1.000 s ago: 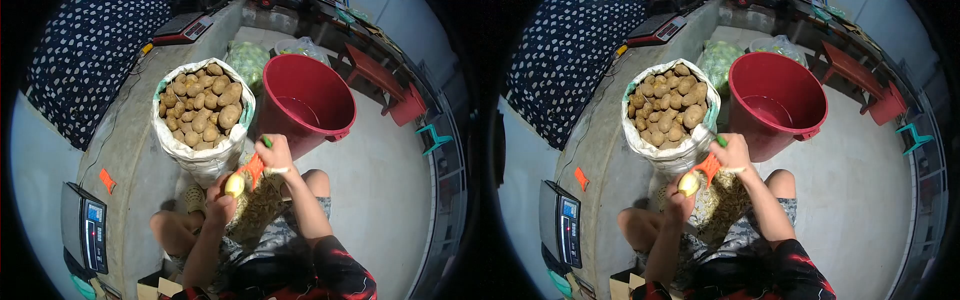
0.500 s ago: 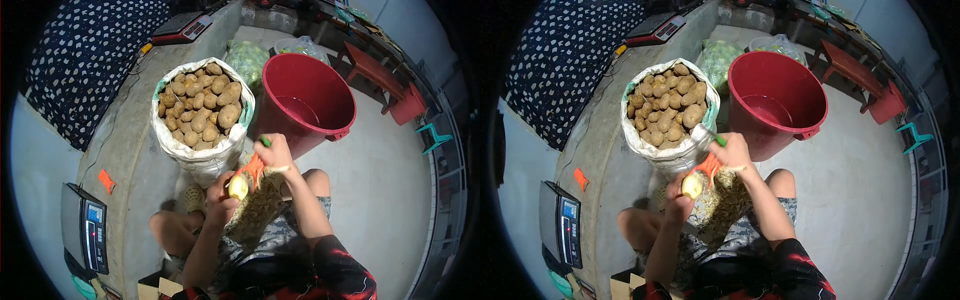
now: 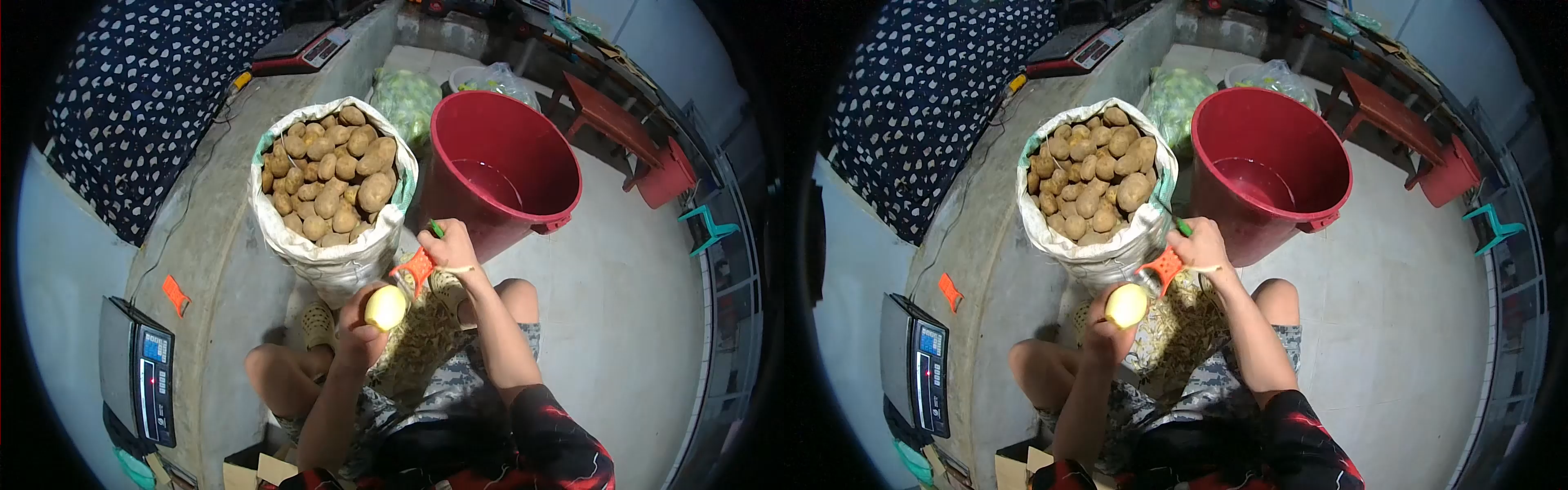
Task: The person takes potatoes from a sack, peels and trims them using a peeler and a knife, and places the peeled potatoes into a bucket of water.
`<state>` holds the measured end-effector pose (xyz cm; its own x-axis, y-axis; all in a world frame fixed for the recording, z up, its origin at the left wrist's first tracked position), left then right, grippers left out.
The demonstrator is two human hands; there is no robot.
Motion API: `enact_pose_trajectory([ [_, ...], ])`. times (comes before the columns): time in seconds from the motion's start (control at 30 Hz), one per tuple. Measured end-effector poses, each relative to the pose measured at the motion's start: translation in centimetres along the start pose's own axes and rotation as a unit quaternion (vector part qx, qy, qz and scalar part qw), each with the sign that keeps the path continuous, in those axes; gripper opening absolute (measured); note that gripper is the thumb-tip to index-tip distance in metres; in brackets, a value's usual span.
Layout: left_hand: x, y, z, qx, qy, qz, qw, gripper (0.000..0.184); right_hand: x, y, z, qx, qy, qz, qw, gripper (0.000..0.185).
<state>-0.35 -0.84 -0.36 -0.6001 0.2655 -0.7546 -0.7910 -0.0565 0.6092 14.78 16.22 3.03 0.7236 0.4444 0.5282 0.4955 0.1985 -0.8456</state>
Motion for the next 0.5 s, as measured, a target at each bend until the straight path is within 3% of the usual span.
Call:
enact_pose_trajectory([
  [0.03,0.0,0.1,0.2,-0.013,0.000,-0.070,0.997,0.072,-0.3,1.6,0.7,0.004,0.003,0.000,1.000,0.031],
  [0.1,-0.3,0.5,0.5,-0.014,-0.012,-0.092,0.996,0.072,-1.4,4.7,1.5,-0.023,-0.038,0.185,0.982,0.030],
  [0.13,-0.3,0.5,0.6,-0.022,0.001,-0.067,0.998,0.072,-0.8,1.9,0.3,-0.009,-0.075,0.175,0.982,0.030],
  [0.17,-0.2,0.5,0.7,-0.031,0.017,-0.041,0.999,0.072,-0.9,0.7,-0.1,0.037,-0.052,0.147,0.987,0.029],
  [0.27,0.0,0.1,0.7,-0.029,0.043,0.033,0.998,0.072,-0.8,-3.3,-2.1,0.058,-0.064,0.155,0.984,0.029],
  [0.33,-0.3,0.2,0.7,-0.031,0.044,0.039,0.998,0.071,-0.4,-4.5,-2.8,0.191,0.016,-0.053,0.980,0.028],
  [0.37,-0.5,0.2,0.6,-0.034,0.045,0.043,0.997,0.071,-0.4,-3.6,-2.3,0.188,0.018,-0.053,0.981,0.028],
  [0.43,-0.3,0.1,0.4,-0.033,0.030,0.020,0.999,0.072,-0.5,-0.9,-0.3,0.046,0.031,0.027,0.998,0.029],
  [0.5,0.2,0.1,0.4,-0.030,-0.004,-0.060,0.998,0.069,-0.8,0.0,0.2,0.039,0.018,0.079,0.996,0.030],
])
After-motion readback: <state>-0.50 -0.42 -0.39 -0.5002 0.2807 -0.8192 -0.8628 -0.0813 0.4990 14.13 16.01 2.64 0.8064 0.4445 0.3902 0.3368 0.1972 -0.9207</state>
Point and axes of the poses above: each hand's wrist, its own z-axis towards the middle knuckle, its own x-axis out of the back of the hand, y = z × x, the point moved 2 cm from there along z, towards the middle knuckle, and after that the axes turned 14 degrees about -y, right-handed, at the moved point
